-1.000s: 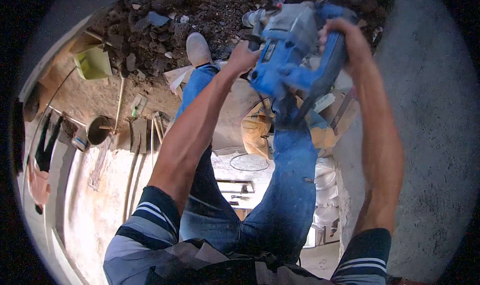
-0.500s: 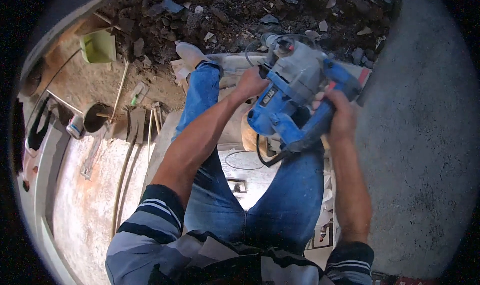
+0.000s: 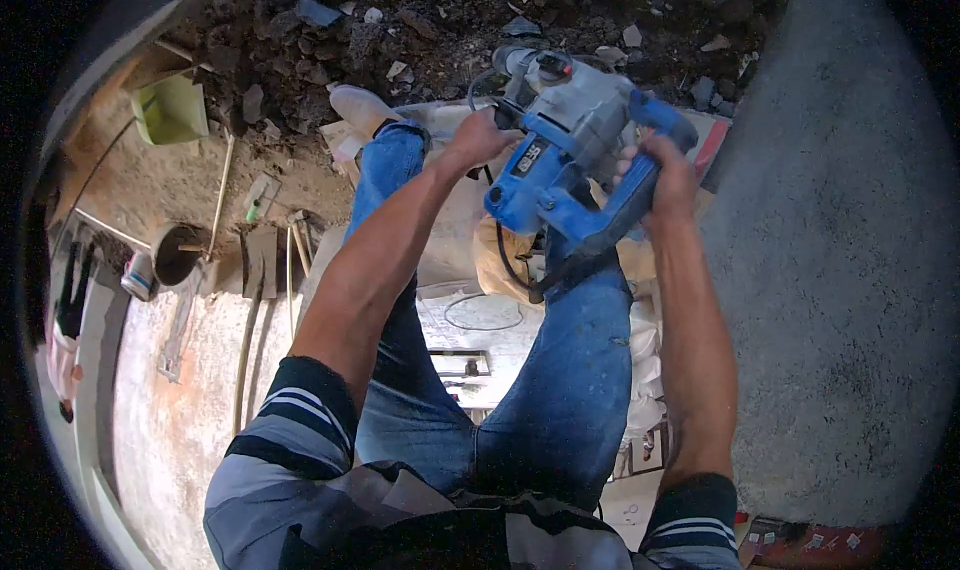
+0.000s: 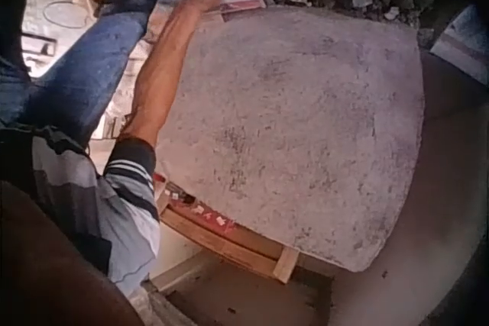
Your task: Breaking up a concrete floor using a rotary hammer power tool.
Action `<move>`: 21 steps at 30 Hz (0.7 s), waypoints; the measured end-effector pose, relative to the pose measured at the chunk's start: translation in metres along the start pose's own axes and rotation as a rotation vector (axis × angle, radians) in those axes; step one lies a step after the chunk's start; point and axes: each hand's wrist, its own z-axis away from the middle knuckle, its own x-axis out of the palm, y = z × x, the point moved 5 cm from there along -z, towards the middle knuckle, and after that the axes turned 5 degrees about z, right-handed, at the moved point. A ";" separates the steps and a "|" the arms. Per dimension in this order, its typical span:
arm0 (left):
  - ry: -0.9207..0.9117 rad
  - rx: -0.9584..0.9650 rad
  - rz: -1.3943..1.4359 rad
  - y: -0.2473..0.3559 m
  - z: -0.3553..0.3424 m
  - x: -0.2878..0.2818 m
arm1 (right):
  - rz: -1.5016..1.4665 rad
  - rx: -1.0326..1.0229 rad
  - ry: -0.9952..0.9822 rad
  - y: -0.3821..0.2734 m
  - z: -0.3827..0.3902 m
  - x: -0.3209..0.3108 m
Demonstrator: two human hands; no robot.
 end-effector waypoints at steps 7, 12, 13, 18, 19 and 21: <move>-0.033 -0.162 0.171 0.010 -0.017 -0.001 | 0.188 -0.002 -0.147 -0.055 -0.053 0.014; 0.021 -0.141 0.199 0.036 -0.026 0.006 | 0.258 0.029 -0.232 -0.084 -0.089 0.005; 0.019 -0.135 0.243 0.034 -0.032 0.006 | 0.273 0.027 -0.269 -0.088 -0.096 0.009; 0.002 -0.178 0.286 0.027 -0.041 0.015 | 0.333 0.035 -0.308 -0.095 -0.115 0.011; 0.048 -0.175 0.276 0.025 -0.040 0.012 | 0.330 0.047 -0.310 -0.093 -0.114 0.015; 0.116 -0.175 0.261 0.025 -0.035 0.002 | 0.370 0.037 -0.375 -0.086 -0.114 0.012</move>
